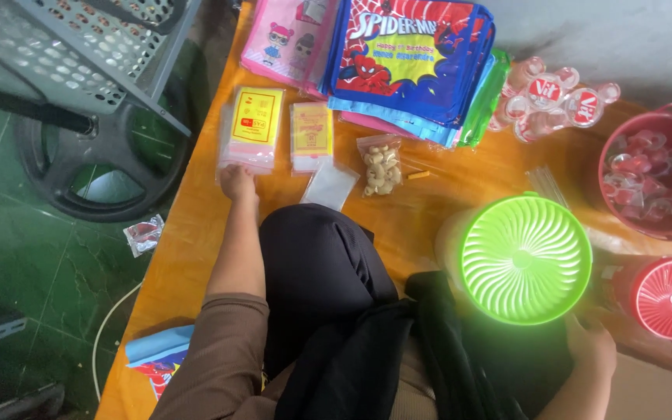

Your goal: Manually packing various snacks into small plastic bags while sitting on the floor.

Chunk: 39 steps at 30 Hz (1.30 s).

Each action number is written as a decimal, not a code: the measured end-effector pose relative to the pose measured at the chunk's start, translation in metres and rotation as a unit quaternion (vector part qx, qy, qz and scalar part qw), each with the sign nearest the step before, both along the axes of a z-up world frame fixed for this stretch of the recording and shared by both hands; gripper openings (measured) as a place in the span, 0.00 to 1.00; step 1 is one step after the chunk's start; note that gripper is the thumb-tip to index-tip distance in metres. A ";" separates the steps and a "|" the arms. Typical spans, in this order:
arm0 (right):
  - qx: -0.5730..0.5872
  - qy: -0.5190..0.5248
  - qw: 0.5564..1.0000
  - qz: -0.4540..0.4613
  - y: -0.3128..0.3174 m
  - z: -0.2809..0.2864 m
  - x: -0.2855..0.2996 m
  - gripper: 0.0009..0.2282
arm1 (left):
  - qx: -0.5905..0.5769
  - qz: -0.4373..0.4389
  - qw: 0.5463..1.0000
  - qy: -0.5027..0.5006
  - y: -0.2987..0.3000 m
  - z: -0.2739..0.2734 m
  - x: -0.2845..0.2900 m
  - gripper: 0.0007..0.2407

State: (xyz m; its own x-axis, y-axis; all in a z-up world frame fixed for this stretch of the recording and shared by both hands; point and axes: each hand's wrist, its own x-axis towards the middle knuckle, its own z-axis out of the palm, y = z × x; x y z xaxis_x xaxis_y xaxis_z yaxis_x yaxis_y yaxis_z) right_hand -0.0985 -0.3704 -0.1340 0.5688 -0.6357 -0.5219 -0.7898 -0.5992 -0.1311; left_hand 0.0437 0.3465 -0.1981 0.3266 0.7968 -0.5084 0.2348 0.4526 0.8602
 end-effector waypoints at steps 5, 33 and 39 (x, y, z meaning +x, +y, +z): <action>-0.032 0.021 0.998 0.050 -0.067 -0.083 -0.017 0.29 | 0.205 -0.099 0.969 -0.096 0.049 -0.136 -0.002 0.12; -0.014 -0.503 0.864 0.028 0.046 0.017 -0.009 0.15 | 0.642 -0.426 0.519 0.371 0.068 -0.096 0.000 0.15; 0.003 -0.534 0.823 0.194 0.125 0.081 0.041 0.20 | 0.598 -0.454 0.483 0.450 0.057 -0.080 0.008 0.13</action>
State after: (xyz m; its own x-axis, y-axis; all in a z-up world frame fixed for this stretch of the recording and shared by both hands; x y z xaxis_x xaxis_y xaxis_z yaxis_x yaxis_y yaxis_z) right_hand -0.0577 -0.2457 -0.0527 0.8650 -0.2963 0.4050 0.0294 -0.7757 -0.6304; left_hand 0.0520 0.4031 -0.2781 0.8937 0.4316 -0.1225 0.3916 -0.8837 -0.2563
